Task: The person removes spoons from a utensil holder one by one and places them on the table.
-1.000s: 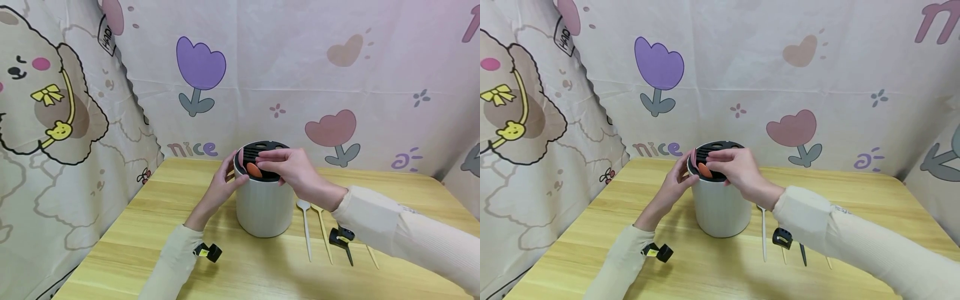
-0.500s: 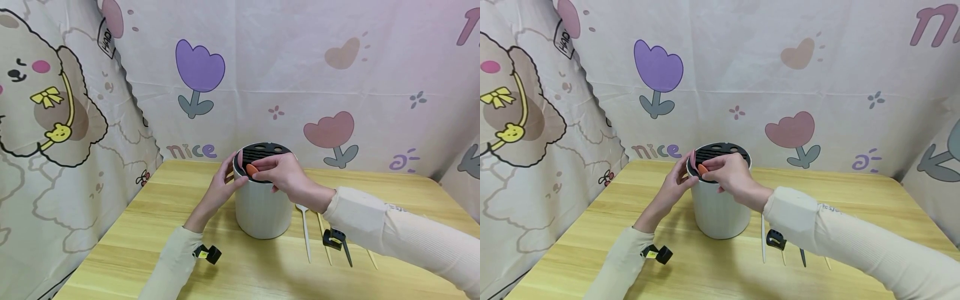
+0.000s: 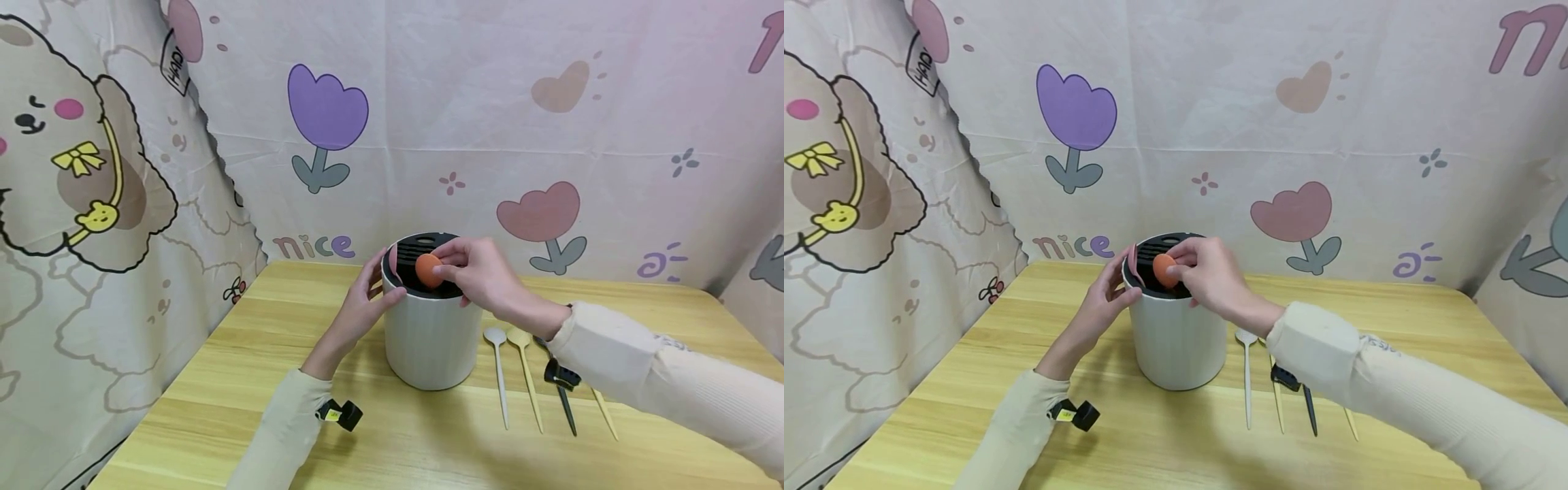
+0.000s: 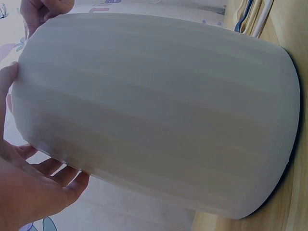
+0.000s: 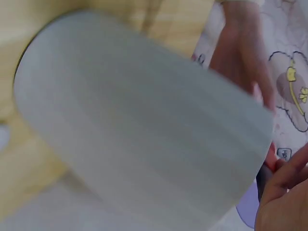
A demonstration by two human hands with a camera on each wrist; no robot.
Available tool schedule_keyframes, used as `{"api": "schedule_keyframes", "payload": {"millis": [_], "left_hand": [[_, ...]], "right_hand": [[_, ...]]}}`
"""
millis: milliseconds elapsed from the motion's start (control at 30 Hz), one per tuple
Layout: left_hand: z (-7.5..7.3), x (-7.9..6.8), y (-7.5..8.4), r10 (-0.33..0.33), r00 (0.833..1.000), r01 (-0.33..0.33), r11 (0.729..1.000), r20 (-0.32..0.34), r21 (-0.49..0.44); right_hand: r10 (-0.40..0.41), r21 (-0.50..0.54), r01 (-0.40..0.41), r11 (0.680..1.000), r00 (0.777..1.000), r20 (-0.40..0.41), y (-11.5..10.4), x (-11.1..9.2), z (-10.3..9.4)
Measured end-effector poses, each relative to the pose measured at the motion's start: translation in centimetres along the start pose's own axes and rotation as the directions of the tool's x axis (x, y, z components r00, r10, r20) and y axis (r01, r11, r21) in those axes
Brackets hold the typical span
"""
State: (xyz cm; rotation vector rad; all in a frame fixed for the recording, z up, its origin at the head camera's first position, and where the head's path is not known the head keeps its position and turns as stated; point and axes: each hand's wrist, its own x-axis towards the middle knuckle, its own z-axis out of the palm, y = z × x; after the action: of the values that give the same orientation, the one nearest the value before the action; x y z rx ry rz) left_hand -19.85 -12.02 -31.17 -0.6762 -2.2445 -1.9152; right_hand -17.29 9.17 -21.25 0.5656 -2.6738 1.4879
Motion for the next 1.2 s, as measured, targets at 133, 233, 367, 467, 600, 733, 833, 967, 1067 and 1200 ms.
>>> {"api": "schedule_keyframes", "payload": {"millis": [133, 233, 367, 467, 600, 733, 833, 967, 1067, 1200], "left_hand": [[0.0, 0.0, 0.0, 0.002, 1.0, -0.002, 1.0, -0.003, 0.0], [0.1, 0.0, 0.1, 0.0, 1.0, 0.0, 1.0, -0.007, 0.009], [0.2, 0.0, 0.2, 0.004, 1.0, -0.004, 1.0, -0.006, 0.016], [0.2, 0.1, 0.3, 0.014, 1.0, -0.014, 1.0, 0.001, 0.011], [0.1, 0.2, 0.3, 0.019, 1.0, -0.019, 1.0, 0.002, 0.009], [0.1, 0.2, 0.2, 0.018, 1.0, -0.018, 1.0, -0.002, 0.013], [0.0, 0.2, 0.1, 0.017, 1.0, -0.017, 1.0, 0.0, 0.014], [0.0, 0.1, -0.1, 0.008, 1.0, -0.008, 1.0, -0.003, 0.013], [-0.1, 0.1, -0.2, 0.007, 1.0, -0.007, 1.0, -0.009, 0.011], [-0.2, 0.0, -0.3, 0.011, 1.0, -0.011, 1.0, -0.005, 0.012]], "right_hand": [[-0.077, -0.072, 0.077, 0.994, 0.997, 0.013, 0.4, 0.1, -0.7], [-0.099, -0.078, 0.099, 0.992, 0.995, 0.002, 0.4, 0.3, -1.3], [-0.079, -0.065, 0.077, 0.995, 0.997, -0.022, 0.3, 0.5, -2.3], [-0.071, -0.049, 0.07, 0.996, 0.997, -0.033, 0.2, 0.6, -3.2], [-0.121, -0.047, 0.118, 0.992, 0.991, -0.061, 0.4, 0.8, -4.1], [-0.186, -0.043, 0.183, 0.982, 0.98, -0.077, 0.6, 0.8, -4.8], [-0.207, -0.004, 0.207, 0.978, 0.976, -0.061, 0.4, 0.7, -5.3], [-0.211, 0.041, 0.213, 0.976, 0.977, -0.041, 0.3, 0.7, -5.6], [-0.17, 0.116, 0.176, 0.978, 0.983, -0.064, 0.3, 0.9, -5.6], [-0.088, 0.241, 0.11, 0.964, 0.991, -0.099, 0.4, 1.1, -5.8]]}}
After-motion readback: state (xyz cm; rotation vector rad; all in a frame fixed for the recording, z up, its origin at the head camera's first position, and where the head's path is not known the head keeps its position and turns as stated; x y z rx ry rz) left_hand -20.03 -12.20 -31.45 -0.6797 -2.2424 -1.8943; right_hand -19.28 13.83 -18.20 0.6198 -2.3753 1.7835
